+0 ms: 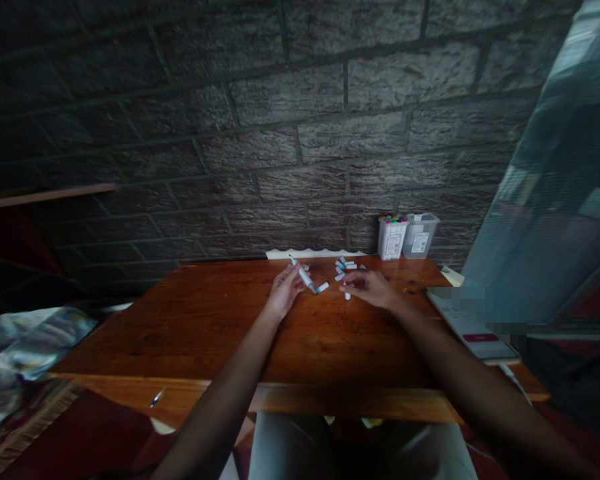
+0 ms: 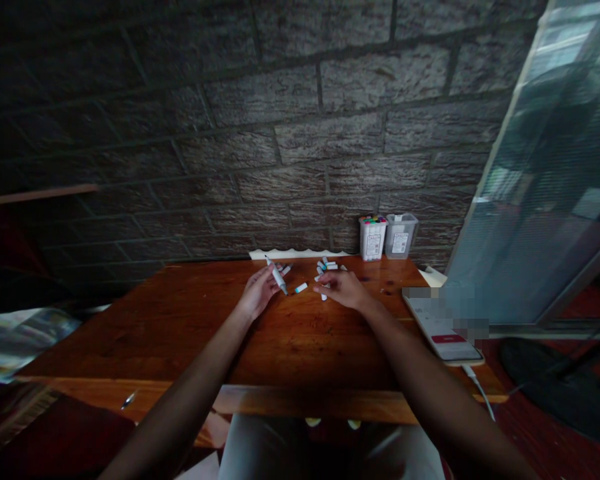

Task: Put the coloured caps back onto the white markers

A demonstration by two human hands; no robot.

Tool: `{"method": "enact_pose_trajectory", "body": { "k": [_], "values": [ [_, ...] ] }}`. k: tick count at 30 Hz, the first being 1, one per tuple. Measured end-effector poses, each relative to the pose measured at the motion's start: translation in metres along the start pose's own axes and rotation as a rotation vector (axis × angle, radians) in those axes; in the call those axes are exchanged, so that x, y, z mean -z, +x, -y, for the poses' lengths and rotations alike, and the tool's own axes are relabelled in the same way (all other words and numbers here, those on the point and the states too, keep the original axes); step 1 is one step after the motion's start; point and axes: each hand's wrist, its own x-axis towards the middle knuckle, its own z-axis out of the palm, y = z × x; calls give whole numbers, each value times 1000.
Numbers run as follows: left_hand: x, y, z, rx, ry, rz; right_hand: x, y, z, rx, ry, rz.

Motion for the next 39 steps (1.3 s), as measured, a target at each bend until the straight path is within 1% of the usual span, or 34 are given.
{"method": "enact_pose_trajectory", "body": {
  "k": [2,4,9,11,14,19,23,26,29,32,34,39],
  "values": [
    [1,1,1,2,20,-2,-6,1,2,13,5,32],
    [2,2,1,4,24,-3,-7,3,3,12,4,20],
    [3,2,0,15,-16,-13,4,4,-5,-36,11,-70],
    [2,2,-1,20,-29,-18,8,2,-11,-43,22,-43],
    [1,1,-2,20,-28,-34,6,0,-17,-16,51,46],
    [1,1,0,15,8,-37,-9,0,-14,38,-33,104],
    [3,1,1,-2,27,-38,-26,7,-6,102,-161,67],
    [3,1,2,-6,40,-28,-40,13,-2,185,-264,26],
    [2,2,3,-30,80,3,-52,17,-1,263,-361,75],
    [2,2,6,-27,148,46,-57,17,-1,273,-416,151],
    [2,1,7,-24,201,85,-55,16,-1,256,-419,165],
    [1,-7,7,-20,278,223,-46,10,1,235,-408,142]
  ]
}}
